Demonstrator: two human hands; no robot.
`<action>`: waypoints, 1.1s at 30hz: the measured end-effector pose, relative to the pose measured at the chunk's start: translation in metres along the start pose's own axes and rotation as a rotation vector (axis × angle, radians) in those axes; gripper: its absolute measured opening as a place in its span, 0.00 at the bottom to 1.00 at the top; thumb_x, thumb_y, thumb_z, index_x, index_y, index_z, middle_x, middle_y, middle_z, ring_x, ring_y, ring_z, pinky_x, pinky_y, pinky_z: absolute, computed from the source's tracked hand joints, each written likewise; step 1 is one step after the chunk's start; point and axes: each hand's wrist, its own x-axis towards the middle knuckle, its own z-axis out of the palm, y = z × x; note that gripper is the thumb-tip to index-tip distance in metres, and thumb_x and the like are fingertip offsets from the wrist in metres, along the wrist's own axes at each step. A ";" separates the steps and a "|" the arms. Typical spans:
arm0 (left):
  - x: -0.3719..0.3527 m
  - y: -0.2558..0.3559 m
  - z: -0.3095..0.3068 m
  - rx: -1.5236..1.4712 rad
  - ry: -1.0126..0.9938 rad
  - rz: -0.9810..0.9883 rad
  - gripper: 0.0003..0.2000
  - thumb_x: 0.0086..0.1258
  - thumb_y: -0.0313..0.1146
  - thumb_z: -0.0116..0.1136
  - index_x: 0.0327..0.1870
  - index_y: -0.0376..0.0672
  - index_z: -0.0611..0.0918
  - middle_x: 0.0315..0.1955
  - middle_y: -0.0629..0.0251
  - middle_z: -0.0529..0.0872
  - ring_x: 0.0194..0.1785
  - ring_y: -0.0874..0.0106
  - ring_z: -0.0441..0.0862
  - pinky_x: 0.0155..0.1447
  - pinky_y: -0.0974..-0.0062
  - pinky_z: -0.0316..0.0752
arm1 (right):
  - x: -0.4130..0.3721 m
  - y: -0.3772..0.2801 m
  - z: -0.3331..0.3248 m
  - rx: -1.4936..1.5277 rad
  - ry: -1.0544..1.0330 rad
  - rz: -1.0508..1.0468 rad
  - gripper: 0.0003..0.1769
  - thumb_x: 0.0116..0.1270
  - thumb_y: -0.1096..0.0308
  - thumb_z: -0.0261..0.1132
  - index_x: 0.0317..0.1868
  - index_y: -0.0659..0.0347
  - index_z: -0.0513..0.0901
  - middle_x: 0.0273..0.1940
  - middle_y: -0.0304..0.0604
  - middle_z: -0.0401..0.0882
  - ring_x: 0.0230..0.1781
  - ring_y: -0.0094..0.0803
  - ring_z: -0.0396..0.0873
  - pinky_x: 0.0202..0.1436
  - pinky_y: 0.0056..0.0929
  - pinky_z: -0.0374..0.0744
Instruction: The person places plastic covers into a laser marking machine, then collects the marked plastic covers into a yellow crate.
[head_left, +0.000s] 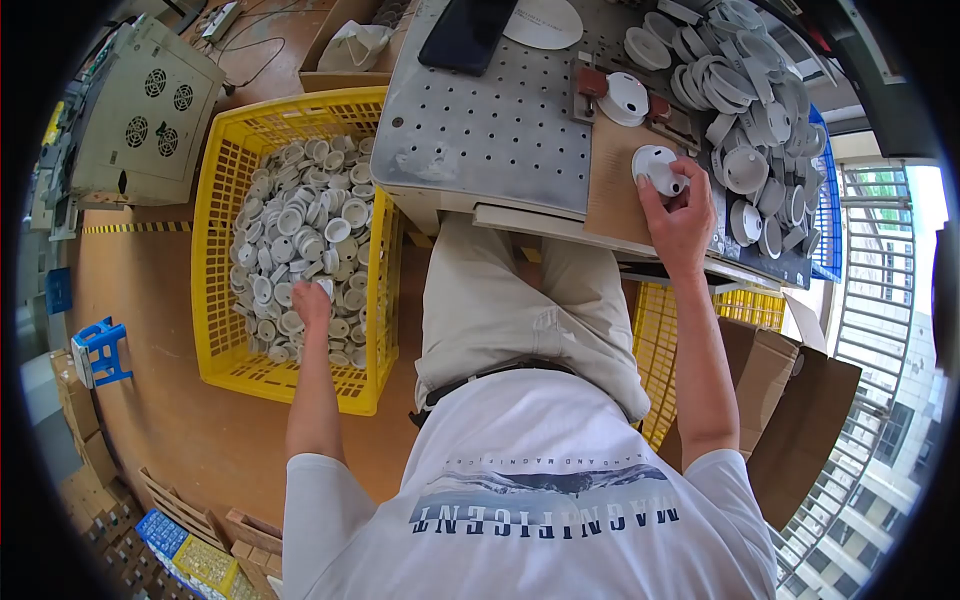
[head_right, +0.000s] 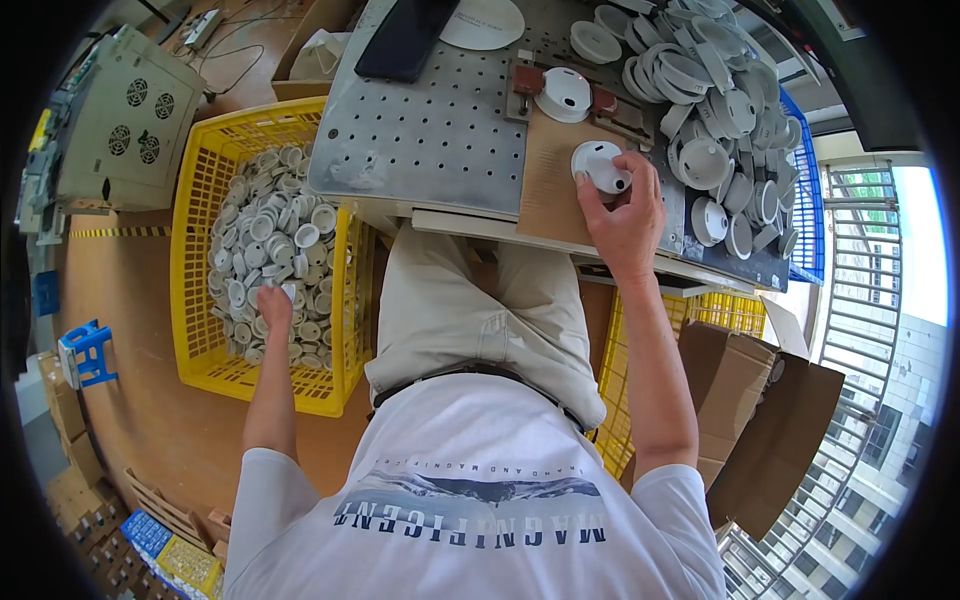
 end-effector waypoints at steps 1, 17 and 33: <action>0.003 -0.001 0.004 0.002 -0.009 -0.007 0.13 0.62 0.30 0.49 0.33 0.24 0.78 0.38 0.34 0.81 0.46 0.38 0.77 0.52 0.47 0.69 | 0.000 0.000 -0.001 -0.003 0.001 0.002 0.22 0.54 0.66 0.76 0.46 0.61 0.77 0.43 0.42 0.80 0.28 0.31 0.76 0.32 0.29 0.77; -0.031 -0.044 -0.007 0.054 -0.002 -0.170 0.12 0.63 0.30 0.49 0.35 0.25 0.77 0.43 0.34 0.79 0.50 0.39 0.75 0.54 0.48 0.67 | -0.001 0.000 -0.005 0.069 -0.020 0.006 0.22 0.54 0.68 0.75 0.47 0.61 0.76 0.47 0.42 0.80 0.26 0.26 0.75 0.27 0.23 0.75; 0.000 -0.049 -0.029 0.080 0.128 -0.166 0.13 0.66 0.27 0.45 0.30 0.22 0.75 0.35 0.36 0.80 0.39 0.40 0.76 0.44 0.52 0.69 | 0.005 -0.001 -0.014 0.127 0.009 -0.057 0.23 0.51 0.69 0.76 0.46 0.61 0.76 0.53 0.52 0.79 0.38 0.43 0.84 0.32 0.32 0.83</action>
